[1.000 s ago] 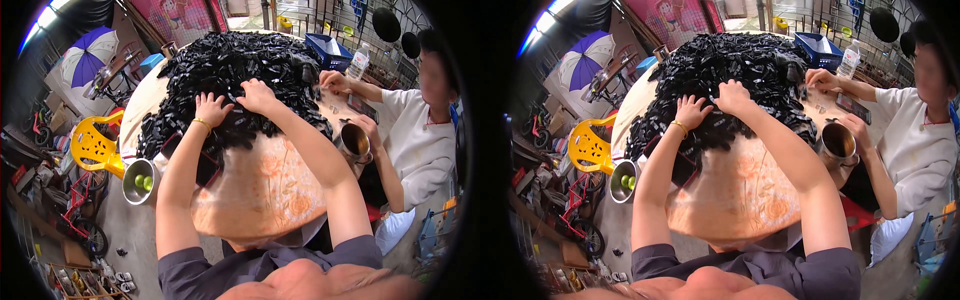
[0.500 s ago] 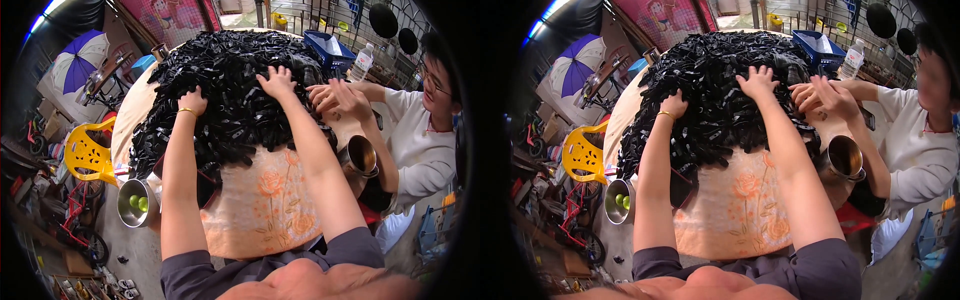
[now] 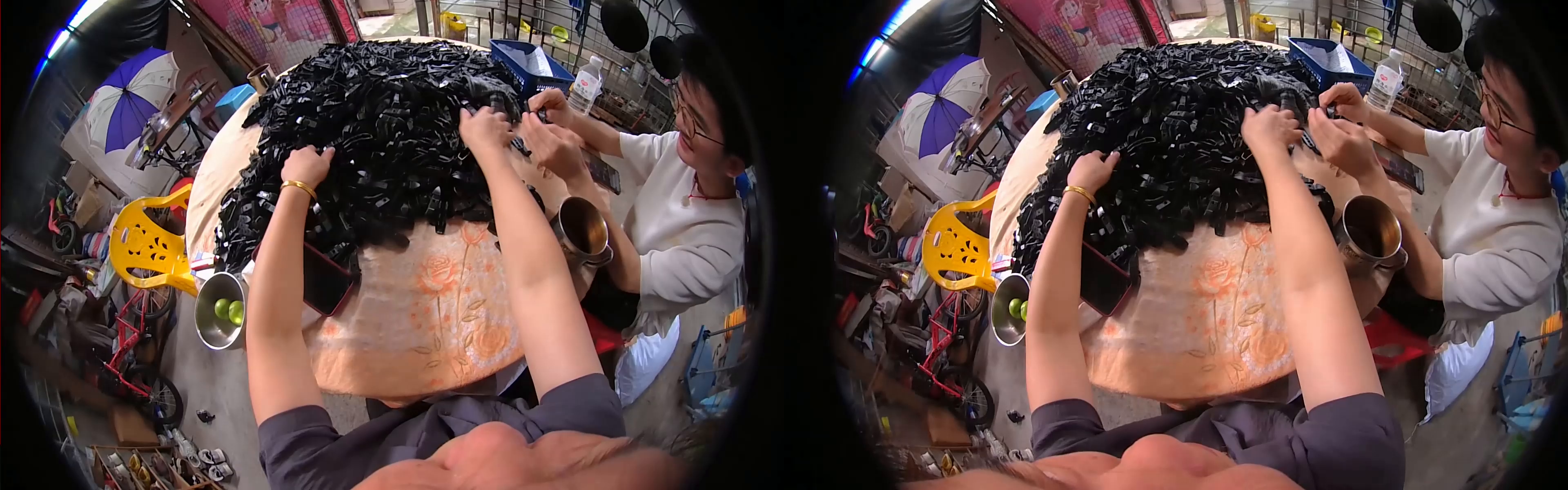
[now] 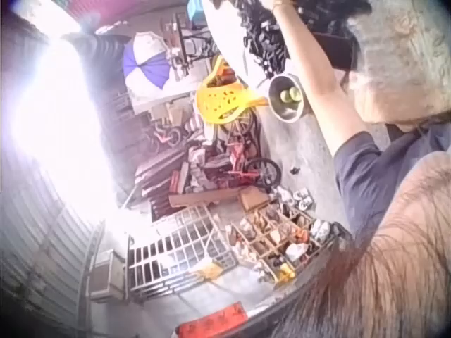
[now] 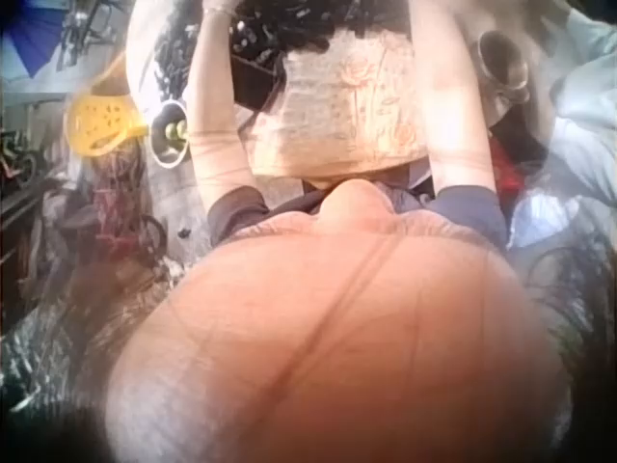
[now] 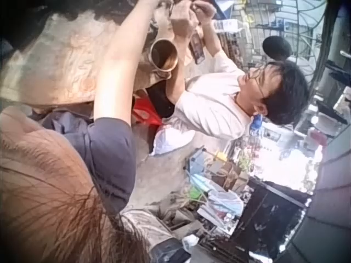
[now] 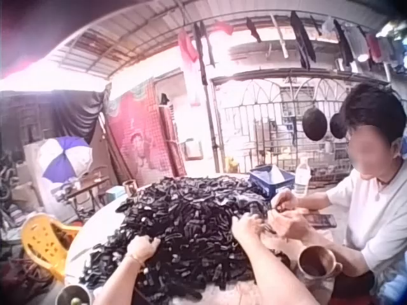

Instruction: The person assembles small black plastic components by hand at a table.

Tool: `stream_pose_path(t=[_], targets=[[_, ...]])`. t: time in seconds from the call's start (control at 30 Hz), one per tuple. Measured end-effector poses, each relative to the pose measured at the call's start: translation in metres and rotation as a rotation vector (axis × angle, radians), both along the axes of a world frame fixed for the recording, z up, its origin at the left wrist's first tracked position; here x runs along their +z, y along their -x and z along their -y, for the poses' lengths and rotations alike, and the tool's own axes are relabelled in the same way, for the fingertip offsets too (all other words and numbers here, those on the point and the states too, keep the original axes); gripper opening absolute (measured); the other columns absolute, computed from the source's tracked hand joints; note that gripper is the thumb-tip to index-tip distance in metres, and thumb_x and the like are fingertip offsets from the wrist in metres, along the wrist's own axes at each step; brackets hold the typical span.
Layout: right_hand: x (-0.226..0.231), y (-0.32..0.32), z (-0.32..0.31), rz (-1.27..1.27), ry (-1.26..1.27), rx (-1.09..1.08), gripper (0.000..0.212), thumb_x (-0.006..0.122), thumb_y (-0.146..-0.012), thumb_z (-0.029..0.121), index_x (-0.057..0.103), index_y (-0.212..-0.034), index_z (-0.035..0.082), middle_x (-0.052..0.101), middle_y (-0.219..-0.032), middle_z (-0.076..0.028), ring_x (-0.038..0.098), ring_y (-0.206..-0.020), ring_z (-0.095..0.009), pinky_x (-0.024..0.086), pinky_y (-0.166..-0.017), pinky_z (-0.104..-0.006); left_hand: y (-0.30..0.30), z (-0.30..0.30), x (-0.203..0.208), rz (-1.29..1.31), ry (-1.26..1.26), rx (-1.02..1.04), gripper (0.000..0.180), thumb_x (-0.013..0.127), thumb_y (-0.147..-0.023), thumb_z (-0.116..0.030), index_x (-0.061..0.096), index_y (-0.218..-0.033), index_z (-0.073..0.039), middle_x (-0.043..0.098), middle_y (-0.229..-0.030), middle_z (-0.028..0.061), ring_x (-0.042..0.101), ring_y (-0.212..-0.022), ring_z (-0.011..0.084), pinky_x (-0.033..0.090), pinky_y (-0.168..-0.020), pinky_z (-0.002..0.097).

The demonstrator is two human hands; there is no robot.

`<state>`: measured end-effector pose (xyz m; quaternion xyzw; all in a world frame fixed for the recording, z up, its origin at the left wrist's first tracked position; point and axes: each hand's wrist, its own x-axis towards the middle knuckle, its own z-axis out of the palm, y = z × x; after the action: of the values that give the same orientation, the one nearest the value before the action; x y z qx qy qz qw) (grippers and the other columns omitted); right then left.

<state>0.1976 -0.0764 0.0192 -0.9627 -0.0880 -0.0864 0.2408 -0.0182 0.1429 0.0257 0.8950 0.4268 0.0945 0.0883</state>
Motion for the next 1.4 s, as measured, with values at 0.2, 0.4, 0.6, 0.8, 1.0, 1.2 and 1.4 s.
stream_pose_path(t=[0.2, 0.4, 0.6, 0.8, 1.0, 1.2, 1.4], targets=[[-0.014, -0.029, 0.02, -0.294, -0.005, -0.012, 0.076, 0.042, -0.08, 0.064, 0.056, -0.113, -0.003, 0.055, -0.118, -0.023, 0.053, -0.112, -0.031, 0.043, -0.089, -0.0407, -0.014, -0.02, -0.01, -0.07, 0.192, 0.248, 0.086, 0.042, -0.076, -0.07, 0.028, -0.139, -0.013, 0.036, -0.137, 0.0199, 0.033, -0.127, 0.0377, 0.03, -0.099, 0.0522], [-0.052, -0.054, -0.017, -0.294, -0.545, 0.197, 0.085, 0.043, -0.075, 0.069, 0.058, -0.107, -0.008, 0.053, -0.116, -0.027, 0.05, -0.114, -0.032, 0.038, -0.096, -0.0332, -0.038, -0.058, -0.023, 0.03, 0.316, 0.18, 0.111, 0.049, -0.061, -0.08, 0.024, -0.14, -0.005, 0.021, -0.141, 0.0269, 0.024, -0.131, 0.0401, 0.025, -0.106, 0.0442], [-0.024, -0.016, -0.047, -0.84, -0.967, 0.398, 0.095, 0.046, -0.075, 0.071, 0.017, -0.142, 0.009, 0.012, -0.149, -0.012, 0.01, -0.136, -0.028, 0.011, -0.107, -0.0476, -0.032, -0.082, -0.031, 0.052, 0.34, 0.263, 0.114, 0.047, -0.057, -0.083, 0.029, -0.138, -0.005, 0.015, -0.143, 0.0274, 0.026, -0.13, 0.0413, 0.024, -0.106, 0.0455], [-0.012, -0.022, -0.062, -0.86, -0.828, 0.469, 0.091, 0.039, -0.077, 0.073, 0.025, -0.14, 0.009, 0.024, -0.145, -0.013, 0.022, -0.133, -0.03, 0.017, -0.106, -0.048, -0.06, -0.062, -0.024, 0.112, 0.345, 0.312, 0.104, 0.046, -0.062, -0.08, 0.042, -0.131, -0.001, 0.024, -0.142, 0.0229, 0.034, -0.126, 0.0383, 0.025, -0.104, 0.0463], [-0.02, -0.025, -0.078, -1.072, -1.235, 0.7, 0.074, 0.044, -0.081, 0.065, 0.047, -0.126, 0.007, 0.051, -0.125, -0.011, 0.046, -0.115, -0.026, 0.034, -0.098, -0.0406, -0.073, -0.06, -0.027, 0.383, 0.467, 0.213, 0.106, 0.05, -0.064, -0.077, 0.038, -0.13, 0.005, 0.034, -0.135, 0.0267, 0.034, -0.127, 0.0343, 0.028, -0.104, 0.0354], [-0.01, -0.01, -0.086, -1.173, -1.328, 0.874, 0.061, 0.049, -0.082, 0.059, 0.059, -0.111, 0.006, 0.062, -0.106, -0.006, 0.059, -0.093, -0.018, 0.046, -0.084, -0.0326, -0.071, -0.031, -0.011, 0.758, 1.21, -0.082, 0.089, 0.056, -0.074, -0.065, 0.035, -0.135, -0.004, 0.033, -0.141, 0.012, 0.032, -0.128, 0.0256, 0.027, -0.104, 0.0338], [-0.003, 0.007, -0.093, -1.344, -1.276, 0.945, 0.057, 0.054, -0.08, 0.058, 0.06, -0.107, 0.008, 0.065, -0.098, -0.005, 0.061, -0.082, -0.017, 0.049, -0.077, -0.0302, -0.084, 0.02, 0.017, 0.823, 1.479, -0.202, 0.08, 0.058, -0.073, -0.063, 0.047, -0.126, -0.004, 0.054, -0.122, 0.0093, 0.055, -0.103, 0.0245, 0.043, -0.09, 0.0359]])
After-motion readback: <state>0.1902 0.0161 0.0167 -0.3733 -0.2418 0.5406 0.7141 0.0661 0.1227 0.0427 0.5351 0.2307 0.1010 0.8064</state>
